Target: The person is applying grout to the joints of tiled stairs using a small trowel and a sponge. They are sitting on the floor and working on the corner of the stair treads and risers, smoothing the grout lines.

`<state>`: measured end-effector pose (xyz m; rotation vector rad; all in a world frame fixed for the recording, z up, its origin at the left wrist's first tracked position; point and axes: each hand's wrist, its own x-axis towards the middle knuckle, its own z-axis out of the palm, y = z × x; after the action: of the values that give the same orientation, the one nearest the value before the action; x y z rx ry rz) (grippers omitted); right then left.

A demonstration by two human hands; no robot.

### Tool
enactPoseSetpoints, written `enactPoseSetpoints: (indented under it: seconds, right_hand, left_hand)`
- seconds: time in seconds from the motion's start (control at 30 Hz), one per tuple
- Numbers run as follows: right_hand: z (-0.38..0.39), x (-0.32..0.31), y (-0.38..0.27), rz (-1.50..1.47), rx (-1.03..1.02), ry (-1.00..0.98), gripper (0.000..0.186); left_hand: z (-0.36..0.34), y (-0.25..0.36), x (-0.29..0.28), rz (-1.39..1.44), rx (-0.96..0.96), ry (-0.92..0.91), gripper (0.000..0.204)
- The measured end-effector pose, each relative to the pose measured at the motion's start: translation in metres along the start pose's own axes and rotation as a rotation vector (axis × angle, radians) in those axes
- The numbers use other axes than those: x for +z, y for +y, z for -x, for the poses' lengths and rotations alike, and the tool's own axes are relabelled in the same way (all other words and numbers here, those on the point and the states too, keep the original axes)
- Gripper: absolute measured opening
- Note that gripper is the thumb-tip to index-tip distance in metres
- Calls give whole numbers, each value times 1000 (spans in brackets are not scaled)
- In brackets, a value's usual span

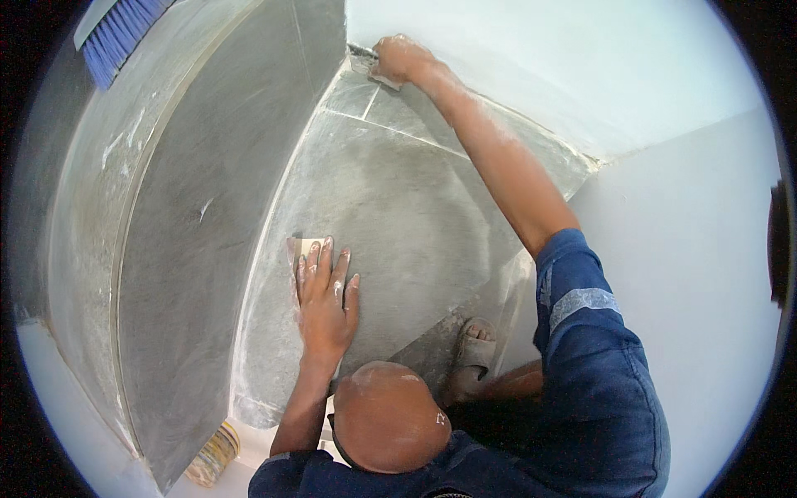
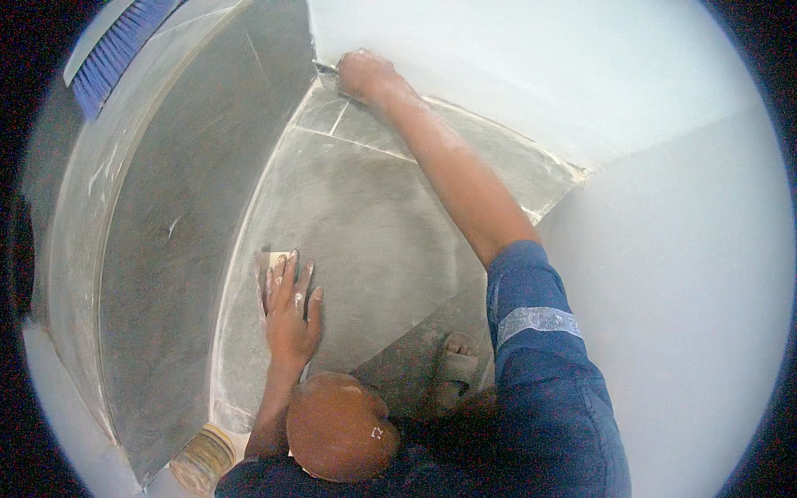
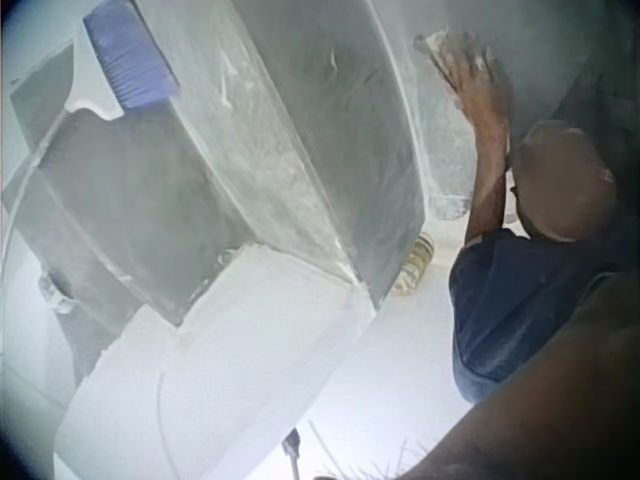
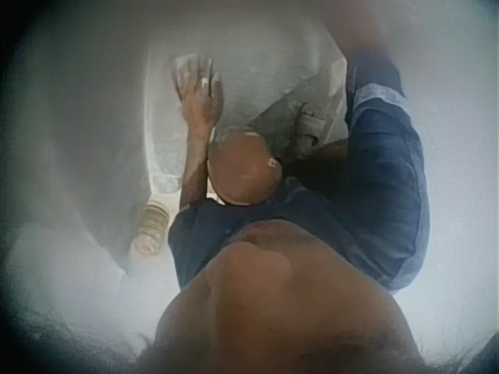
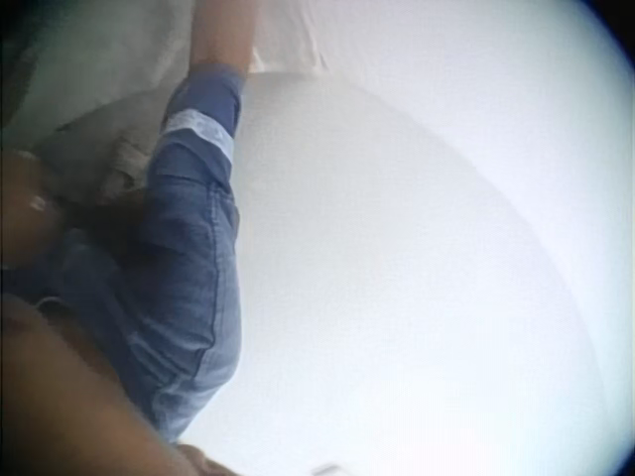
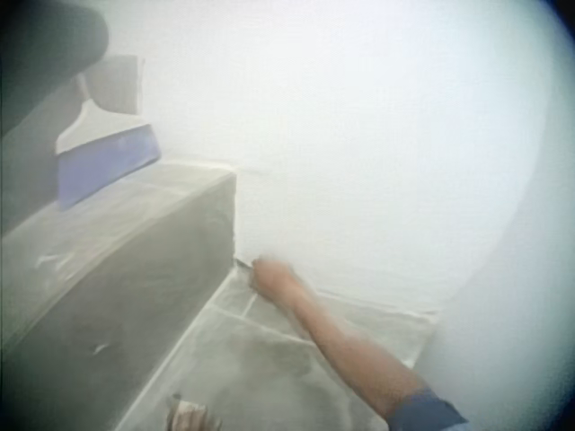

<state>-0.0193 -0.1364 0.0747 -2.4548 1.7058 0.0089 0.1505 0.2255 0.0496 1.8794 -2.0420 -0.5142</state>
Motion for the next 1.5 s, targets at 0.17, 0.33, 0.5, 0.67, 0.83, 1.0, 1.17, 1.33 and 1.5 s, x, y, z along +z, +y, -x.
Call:
enactPoseSetpoints:
  seconds: [0.17,0.33,0.5,0.67,0.83,1.0,1.17,1.33,1.5]
  right_hand:
    - [-18,-1,2,-89,-21,-113,59]
    - [-18,24,35,-322,4,-225,69]
    - [-6,25,21,-225,-104,-56,68]
    - [28,9,-26,-155,-208,-300,73]
    - [47,14,-30,-206,-184,-344,84]
    - [83,5,-75,-167,-261,-365,90]
    - [127,24,-122,-184,-349,-446,81]
    - [144,9,-147,-255,-268,-445,74]
    - [186,28,-192,-212,-409,-605,71]
  left_hand:
    - [-2,-6,4,36,61,48,40]
    - [-4,-2,6,67,78,39,37]
    - [3,-2,9,131,214,-79,41]
    - [11,7,4,340,366,-337,49]
    - [9,13,6,426,507,-427,52]
    - [11,12,9,445,523,-403,52]
    - [13,11,10,436,520,-380,52]
    - [17,12,21,438,516,-319,51]
    - [24,15,24,476,455,-214,48]
